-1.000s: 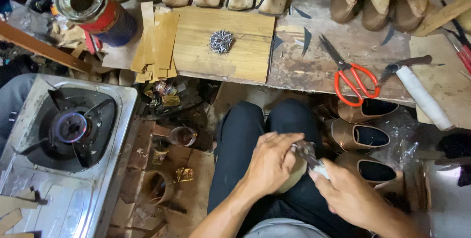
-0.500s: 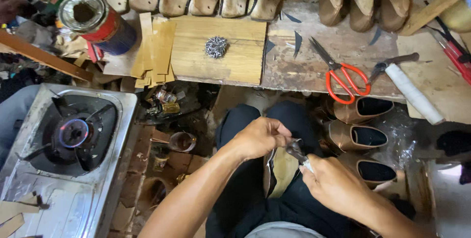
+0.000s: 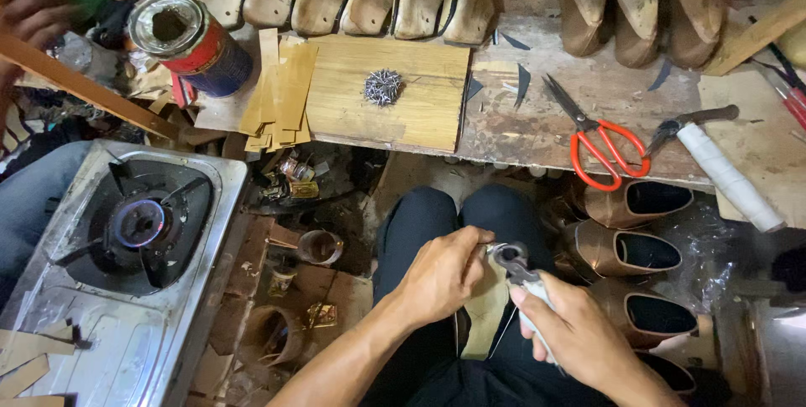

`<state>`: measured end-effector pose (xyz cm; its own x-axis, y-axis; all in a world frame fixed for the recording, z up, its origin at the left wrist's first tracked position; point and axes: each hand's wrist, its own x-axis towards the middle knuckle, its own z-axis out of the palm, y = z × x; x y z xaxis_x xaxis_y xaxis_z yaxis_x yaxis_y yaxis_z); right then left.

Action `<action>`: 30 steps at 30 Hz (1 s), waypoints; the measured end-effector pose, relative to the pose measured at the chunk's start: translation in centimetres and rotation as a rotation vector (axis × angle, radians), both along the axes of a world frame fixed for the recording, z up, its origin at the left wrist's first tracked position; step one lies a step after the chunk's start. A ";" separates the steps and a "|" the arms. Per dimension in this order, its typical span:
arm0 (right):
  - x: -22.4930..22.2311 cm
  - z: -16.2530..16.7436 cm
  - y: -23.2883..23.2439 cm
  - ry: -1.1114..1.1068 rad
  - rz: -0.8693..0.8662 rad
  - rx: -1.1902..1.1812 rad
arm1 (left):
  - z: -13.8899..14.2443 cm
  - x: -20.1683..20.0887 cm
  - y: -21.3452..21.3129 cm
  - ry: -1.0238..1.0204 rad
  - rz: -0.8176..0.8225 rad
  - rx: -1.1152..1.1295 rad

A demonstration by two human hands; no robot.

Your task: The person places a wooden shoe last into a shoe upper and uses a hammer to drive nails along the edge to secure the upper to the last. The person repeatedly hammers nails around the perimeter of the shoe.

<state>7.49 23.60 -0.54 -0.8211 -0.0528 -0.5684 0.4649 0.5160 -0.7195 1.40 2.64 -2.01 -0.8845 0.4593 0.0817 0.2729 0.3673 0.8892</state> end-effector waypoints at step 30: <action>0.8 -6.8 0.3 0.988 -0.202 -0.260 | -0.5 -1.7 -1.6 -0.322 0.020 0.067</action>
